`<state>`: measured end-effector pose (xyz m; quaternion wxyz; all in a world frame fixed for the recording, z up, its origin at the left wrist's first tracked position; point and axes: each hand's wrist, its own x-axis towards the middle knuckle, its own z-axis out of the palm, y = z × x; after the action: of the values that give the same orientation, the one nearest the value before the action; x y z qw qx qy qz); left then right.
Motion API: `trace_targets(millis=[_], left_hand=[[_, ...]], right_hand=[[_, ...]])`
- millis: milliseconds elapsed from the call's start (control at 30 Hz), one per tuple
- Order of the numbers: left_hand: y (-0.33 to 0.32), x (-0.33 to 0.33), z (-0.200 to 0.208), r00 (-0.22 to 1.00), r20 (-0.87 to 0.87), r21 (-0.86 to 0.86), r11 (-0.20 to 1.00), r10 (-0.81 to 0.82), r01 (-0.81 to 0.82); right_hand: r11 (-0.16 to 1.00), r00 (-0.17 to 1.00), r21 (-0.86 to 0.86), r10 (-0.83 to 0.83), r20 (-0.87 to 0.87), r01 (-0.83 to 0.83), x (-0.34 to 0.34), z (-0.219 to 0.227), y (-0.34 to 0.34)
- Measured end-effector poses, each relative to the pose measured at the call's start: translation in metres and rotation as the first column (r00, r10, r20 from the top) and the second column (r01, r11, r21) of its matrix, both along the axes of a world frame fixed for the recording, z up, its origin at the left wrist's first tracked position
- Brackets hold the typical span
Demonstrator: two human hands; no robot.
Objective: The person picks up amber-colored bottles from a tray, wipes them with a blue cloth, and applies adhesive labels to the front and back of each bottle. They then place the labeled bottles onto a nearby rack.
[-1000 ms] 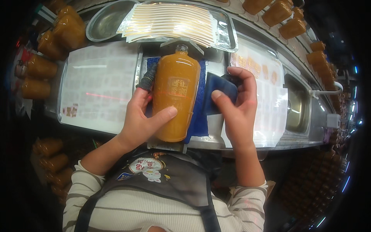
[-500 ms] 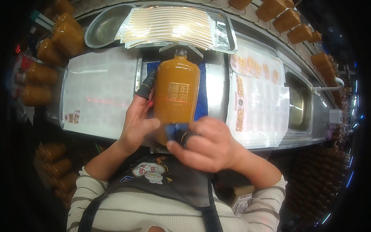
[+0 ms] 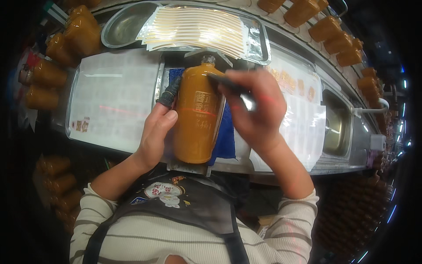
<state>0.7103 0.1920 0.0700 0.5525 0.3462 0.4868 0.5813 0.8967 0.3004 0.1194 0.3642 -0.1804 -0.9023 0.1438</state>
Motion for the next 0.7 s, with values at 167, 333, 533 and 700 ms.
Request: trace_targets(millis=[167,333,533,700], left_hand=[[-0.003,-0.003,0.001,0.995,-0.091,-0.011,0.999,-0.037,0.036],[0.001,0.001,-0.005,0.989,-0.128,0.062,0.996,0.075,-0.068],[-0.002,0.001,-0.018,0.988,-0.101,0.063,0.992,0.116,-0.11],[-0.004,0.0,-0.005,0.939,-0.299,0.21,0.972,0.169,-0.108]], right_hand=[[0.983,0.982,-0.105,0.16,0.099,-0.149,0.016,-0.002,-0.034],[0.983,0.995,0.177,0.065,-0.071,-0.052,0.015,-0.024,-0.025],[0.958,0.988,-0.287,-0.073,-0.133,0.032,-0.037,0.005,0.011],[0.965,0.976,-0.247,-0.131,-0.173,0.086,-0.011,-0.002,-0.007]])
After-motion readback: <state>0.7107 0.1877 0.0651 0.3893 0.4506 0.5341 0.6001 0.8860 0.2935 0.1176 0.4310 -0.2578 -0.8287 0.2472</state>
